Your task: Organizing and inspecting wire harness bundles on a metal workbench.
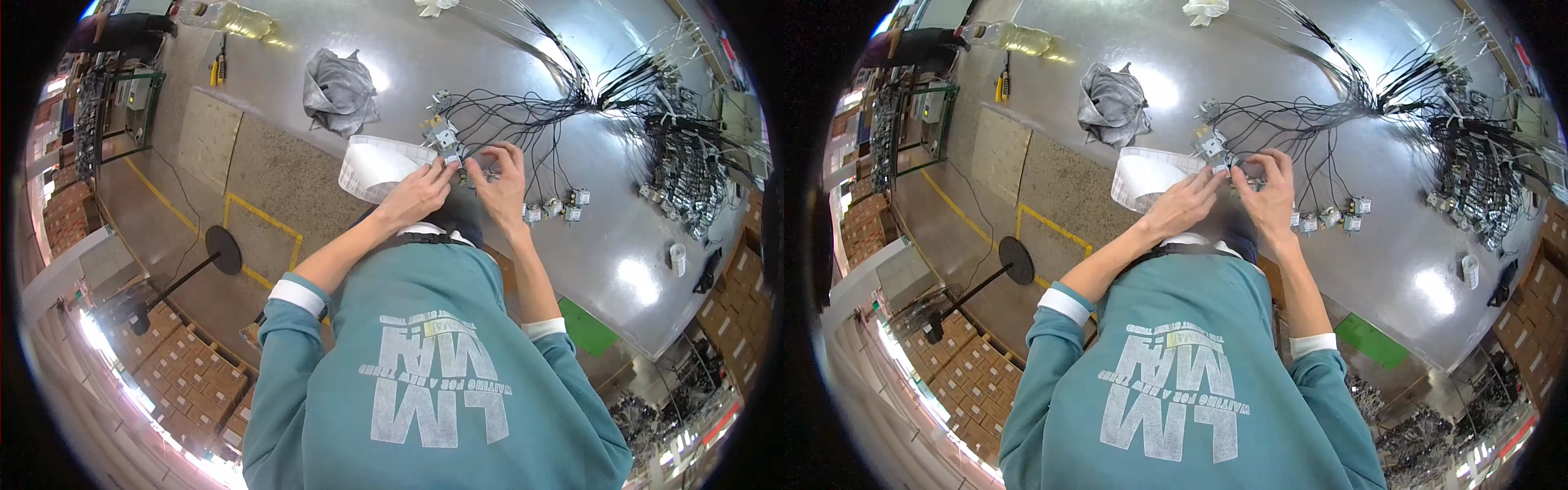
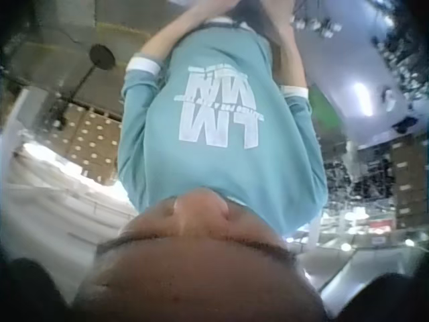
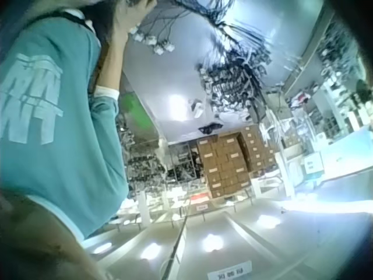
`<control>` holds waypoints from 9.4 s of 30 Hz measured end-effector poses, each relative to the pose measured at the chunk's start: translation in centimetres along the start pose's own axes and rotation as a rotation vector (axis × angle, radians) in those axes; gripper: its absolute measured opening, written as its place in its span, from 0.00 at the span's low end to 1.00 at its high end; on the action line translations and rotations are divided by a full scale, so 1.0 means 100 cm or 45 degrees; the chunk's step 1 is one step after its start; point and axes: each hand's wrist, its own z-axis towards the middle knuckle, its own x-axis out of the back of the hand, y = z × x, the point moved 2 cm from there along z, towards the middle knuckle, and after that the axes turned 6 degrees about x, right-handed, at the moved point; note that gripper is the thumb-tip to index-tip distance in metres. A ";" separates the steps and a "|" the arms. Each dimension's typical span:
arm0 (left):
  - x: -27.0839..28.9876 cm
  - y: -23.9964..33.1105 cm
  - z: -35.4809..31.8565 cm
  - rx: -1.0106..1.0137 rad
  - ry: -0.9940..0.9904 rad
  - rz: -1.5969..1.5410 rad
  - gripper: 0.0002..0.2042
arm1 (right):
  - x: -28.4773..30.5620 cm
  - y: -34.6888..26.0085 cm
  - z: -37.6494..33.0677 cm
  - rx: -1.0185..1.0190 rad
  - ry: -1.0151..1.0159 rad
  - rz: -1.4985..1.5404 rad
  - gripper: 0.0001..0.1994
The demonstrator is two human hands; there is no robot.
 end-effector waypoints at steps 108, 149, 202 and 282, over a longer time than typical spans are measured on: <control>0.024 -0.022 0.004 0.277 -0.017 -0.626 0.08 | -0.001 0.050 0.021 -0.372 -0.492 0.064 0.13; 0.161 -0.046 0.025 0.932 0.283 -1.794 0.14 | 0.062 -0.116 0.026 -0.016 -0.165 0.488 0.11; 0.145 -0.020 0.018 0.970 0.111 -1.589 0.16 | 0.050 -0.113 0.015 0.080 -0.120 0.514 0.32; 0.018 -0.008 -0.025 0.107 0.132 0.006 0.09 | -0.044 -0.025 0.021 0.319 -0.159 -0.022 0.47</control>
